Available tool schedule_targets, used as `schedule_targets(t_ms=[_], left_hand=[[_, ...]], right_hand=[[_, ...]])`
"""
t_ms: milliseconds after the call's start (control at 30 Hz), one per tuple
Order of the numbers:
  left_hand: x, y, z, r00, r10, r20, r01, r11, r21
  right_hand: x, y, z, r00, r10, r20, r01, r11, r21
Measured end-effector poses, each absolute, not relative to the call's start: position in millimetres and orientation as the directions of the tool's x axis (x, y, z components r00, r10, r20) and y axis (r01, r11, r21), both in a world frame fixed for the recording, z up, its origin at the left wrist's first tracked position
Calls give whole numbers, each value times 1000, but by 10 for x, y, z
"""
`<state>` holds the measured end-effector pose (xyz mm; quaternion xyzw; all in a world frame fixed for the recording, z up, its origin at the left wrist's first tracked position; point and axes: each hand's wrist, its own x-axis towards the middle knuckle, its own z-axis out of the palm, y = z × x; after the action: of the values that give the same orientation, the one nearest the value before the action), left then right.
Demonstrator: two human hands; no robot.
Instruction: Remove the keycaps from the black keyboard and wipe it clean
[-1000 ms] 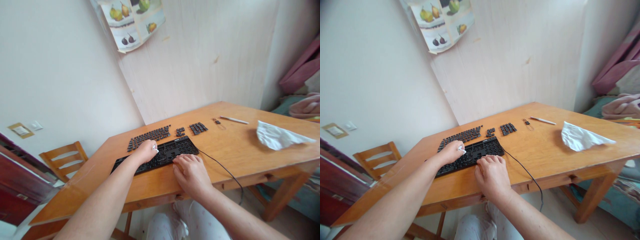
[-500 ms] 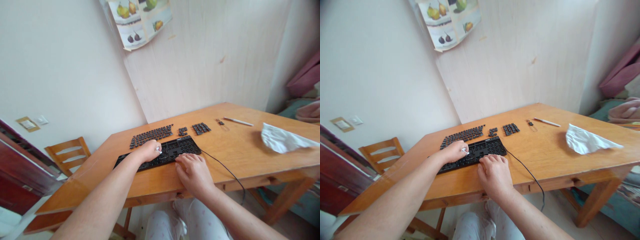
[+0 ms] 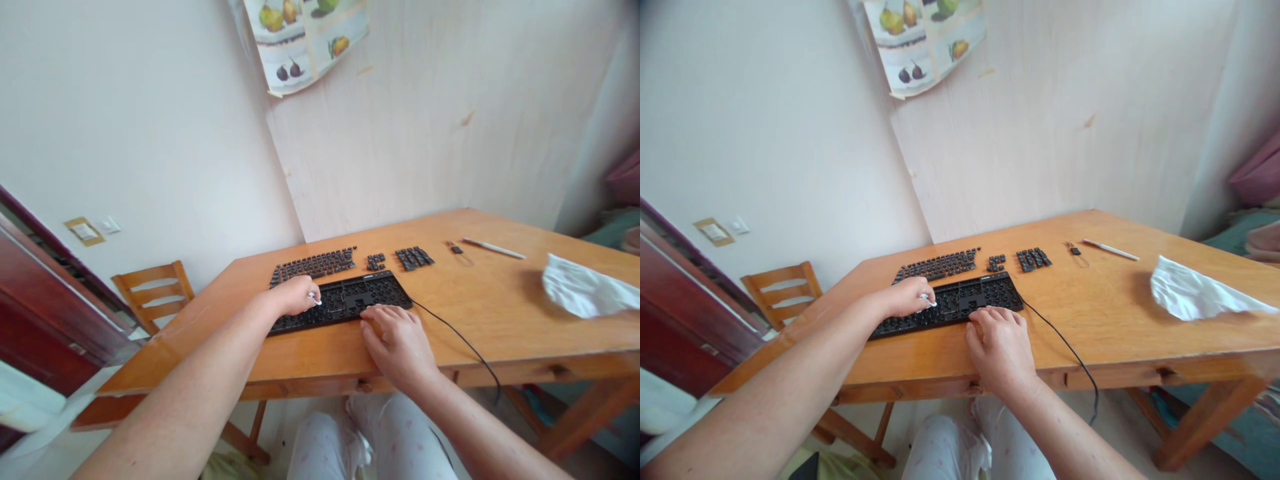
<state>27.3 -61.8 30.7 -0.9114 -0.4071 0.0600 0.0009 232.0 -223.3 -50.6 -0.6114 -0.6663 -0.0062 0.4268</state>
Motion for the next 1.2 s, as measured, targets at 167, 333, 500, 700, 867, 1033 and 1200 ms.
schedule_targets(t_ms=[167, 333, 500, 700, 867, 1033, 1200], left_hand=[[186, -655, 340, 620, 775, -127, 776, -629, -49], [128, -672, 331, 591, 798, -118, 800, -599, -40], [-65, -663, 328, 551, 824, -132, 829, -559, -25], [-323, -661, 332, 514, 843, -157, 855, -519, 12], [-510, -656, 322, 480, 861, -167, 876, -481, 37], [-669, -657, 308, 448, 878, -170, 893, -447, 45], [-696, -660, 294, 418, 894, -159, 908, -418, 35]], right_hand=[[2338, -2228, -522, 100, 809, 579, 822, 260, -507], [2344, -2223, -517, 92, 807, 584, 827, 265, -496], [2351, -2205, -536, 79, 799, 597, 827, 281, -487], [2371, -2193, -570, 69, 797, 600, 838, 280, -469], [2390, -2181, -591, 55, 799, 599, 850, 278, -448], [2404, -2169, -606, 43, 796, 604, 855, 283, -434], [2419, -2160, -628, 35, 793, 608, 861, 285, -421]])
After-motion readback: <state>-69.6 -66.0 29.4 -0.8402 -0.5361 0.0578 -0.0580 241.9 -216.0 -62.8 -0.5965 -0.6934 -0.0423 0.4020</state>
